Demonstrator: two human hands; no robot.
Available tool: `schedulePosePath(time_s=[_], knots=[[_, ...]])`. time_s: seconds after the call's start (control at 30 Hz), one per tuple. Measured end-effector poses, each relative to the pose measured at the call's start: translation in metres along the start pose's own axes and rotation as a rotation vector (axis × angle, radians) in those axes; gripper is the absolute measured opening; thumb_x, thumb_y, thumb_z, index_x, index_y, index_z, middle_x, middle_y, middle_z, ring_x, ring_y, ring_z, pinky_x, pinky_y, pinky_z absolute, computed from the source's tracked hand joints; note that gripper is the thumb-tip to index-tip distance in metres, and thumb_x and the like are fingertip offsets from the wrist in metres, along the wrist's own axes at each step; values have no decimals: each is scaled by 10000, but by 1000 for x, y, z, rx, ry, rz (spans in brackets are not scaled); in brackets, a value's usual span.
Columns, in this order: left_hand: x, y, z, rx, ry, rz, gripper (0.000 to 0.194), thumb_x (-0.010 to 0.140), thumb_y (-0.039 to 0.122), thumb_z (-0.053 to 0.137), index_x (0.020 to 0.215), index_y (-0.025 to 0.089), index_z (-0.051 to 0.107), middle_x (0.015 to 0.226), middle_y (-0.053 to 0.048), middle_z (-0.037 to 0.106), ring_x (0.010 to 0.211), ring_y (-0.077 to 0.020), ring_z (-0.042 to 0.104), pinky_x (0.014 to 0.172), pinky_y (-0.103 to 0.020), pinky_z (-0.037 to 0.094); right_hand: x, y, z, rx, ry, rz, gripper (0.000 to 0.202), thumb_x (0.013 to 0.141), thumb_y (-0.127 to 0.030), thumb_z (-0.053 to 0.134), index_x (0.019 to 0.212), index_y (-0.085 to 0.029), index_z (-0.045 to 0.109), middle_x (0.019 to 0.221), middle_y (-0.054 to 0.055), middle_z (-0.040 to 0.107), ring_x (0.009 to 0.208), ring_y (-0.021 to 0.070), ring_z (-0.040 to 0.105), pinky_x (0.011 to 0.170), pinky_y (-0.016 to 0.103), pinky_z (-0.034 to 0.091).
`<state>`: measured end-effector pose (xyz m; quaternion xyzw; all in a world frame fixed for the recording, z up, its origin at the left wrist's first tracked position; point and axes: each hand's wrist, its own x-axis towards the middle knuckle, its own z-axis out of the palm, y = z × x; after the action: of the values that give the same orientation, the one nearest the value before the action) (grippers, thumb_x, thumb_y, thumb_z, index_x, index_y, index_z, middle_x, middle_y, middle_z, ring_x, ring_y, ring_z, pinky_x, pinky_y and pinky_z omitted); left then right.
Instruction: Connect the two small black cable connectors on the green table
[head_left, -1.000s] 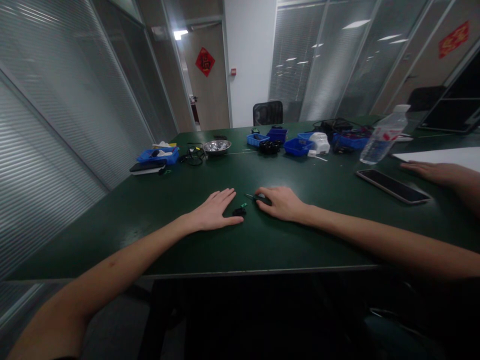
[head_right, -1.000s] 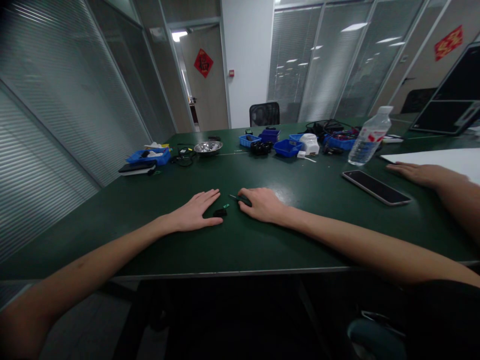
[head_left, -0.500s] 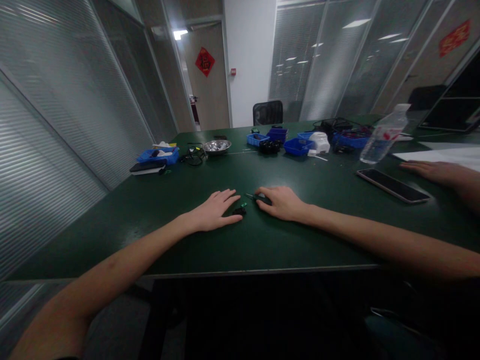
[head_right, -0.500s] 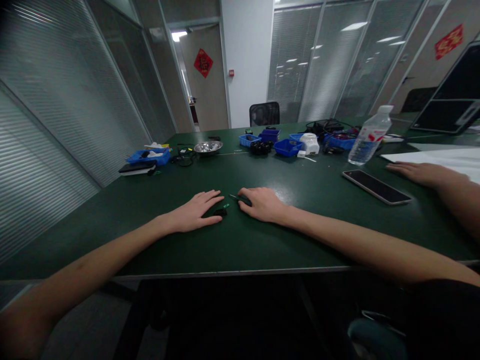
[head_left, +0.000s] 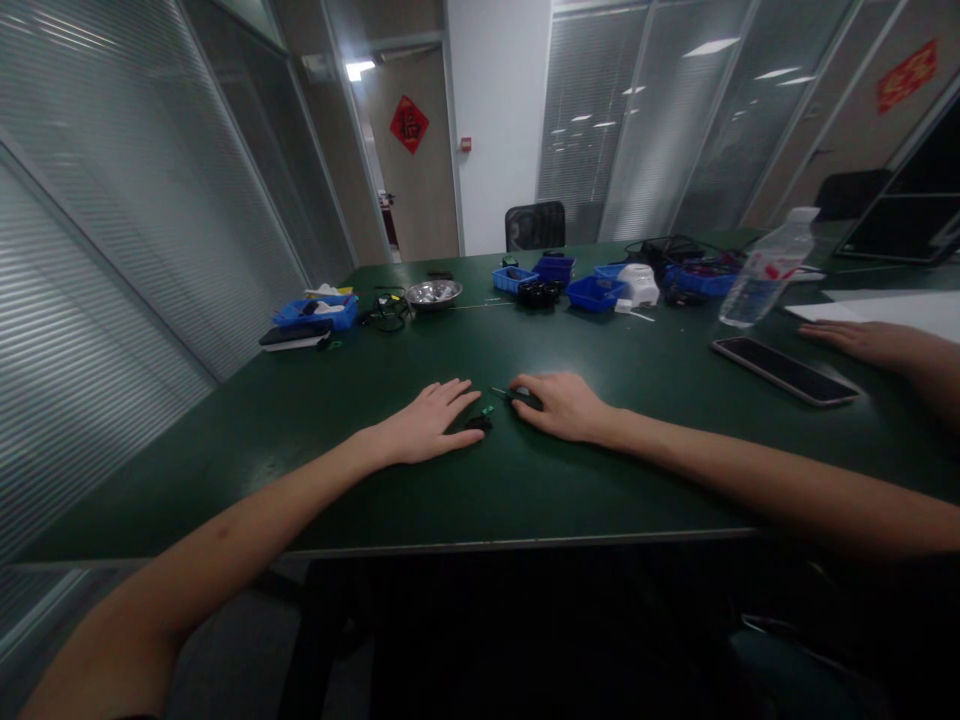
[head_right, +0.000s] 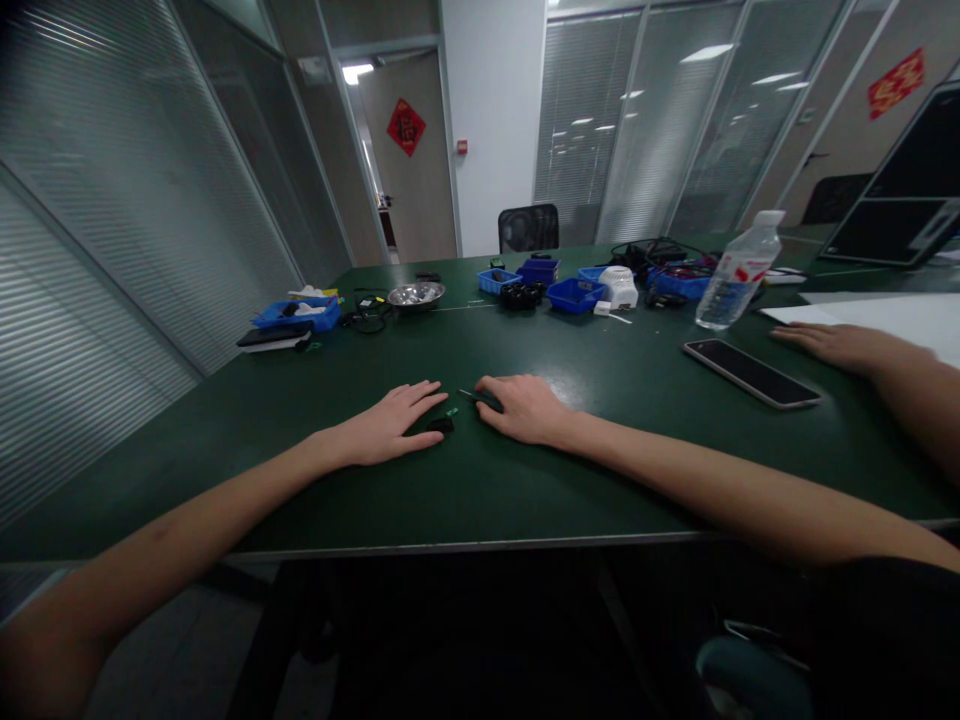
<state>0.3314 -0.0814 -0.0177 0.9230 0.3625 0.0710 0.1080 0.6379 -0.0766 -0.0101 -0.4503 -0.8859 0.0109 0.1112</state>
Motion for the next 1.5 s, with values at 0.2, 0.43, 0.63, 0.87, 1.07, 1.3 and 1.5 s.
schedulePosePath(time_s=[0.2, 0.43, 0.63, 0.87, 1.07, 1.3, 1.5], knots=[[0, 3, -2, 0, -14, -11, 808, 1046, 724, 447, 1698, 253, 373, 1775, -140, 232, 1633, -369, 216, 1313, -543, 145, -1, -1, 0, -6, 11, -4, 406, 1054, -464, 518, 1345, -218, 660, 1036, 90, 781, 811, 235, 693, 685, 320, 415], [1, 11, -4, -39, 76, 139, 575, 1085, 580, 507, 1563, 262, 542, 1650, -127, 476, 1537, -315, 421, 1285, -529, 268, 0, 0, 1, -23, 17, -8, 411, 1052, -463, 514, 1348, -218, 659, 1059, 94, 787, 831, 241, 706, 709, 324, 424], [3, 17, -7, -35, 146, 195, 380, 1083, 424, 572, 1398, 229, 656, 1501, -122, 618, 1422, -285, 550, 1221, -486, 395, 0, -1, 1, -40, 6, 12, 427, 1054, -486, 501, 1356, -228, 658, 1097, 89, 791, 862, 250, 721, 716, 327, 435], [4, 13, -4, -54, 211, 196, 251, 1064, 346, 609, 1263, 219, 695, 1375, -102, 686, 1317, -259, 618, 1144, -455, 468, -1, -3, -2, -23, -3, 6, 416, 1057, -479, 498, 1344, -222, 656, 1069, 91, 787, 841, 246, 710, 706, 326, 419], [4, 12, -4, -86, 222, 164, 216, 1045, 332, 626, 1210, 207, 688, 1360, -106, 690, 1310, -267, 622, 1139, -466, 478, -1, -2, -2, -25, 1, -1, 407, 1060, -472, 498, 1334, -217, 659, 1054, 90, 784, 834, 241, 704, 702, 321, 410], [3, 13, -5, -122, 229, 113, 186, 1014, 314, 640, 1160, 204, 677, 1341, -114, 689, 1274, -277, 631, 1115, -472, 497, 1, 0, 0, -5, -10, 2, 421, 1059, -487, 509, 1352, -223, 656, 1063, 91, 782, 831, 237, 699, 709, 324, 423], [5, 13, -5, -124, 256, 86, 184, 976, 295, 665, 1136, 205, 667, 1194, -108, 708, 1138, -278, 656, 1032, -455, 525, 0, 0, 0, -18, -9, -3, 427, 1059, -491, 508, 1359, -223, 649, 1076, 96, 780, 858, 246, 703, 703, 324, 415]])
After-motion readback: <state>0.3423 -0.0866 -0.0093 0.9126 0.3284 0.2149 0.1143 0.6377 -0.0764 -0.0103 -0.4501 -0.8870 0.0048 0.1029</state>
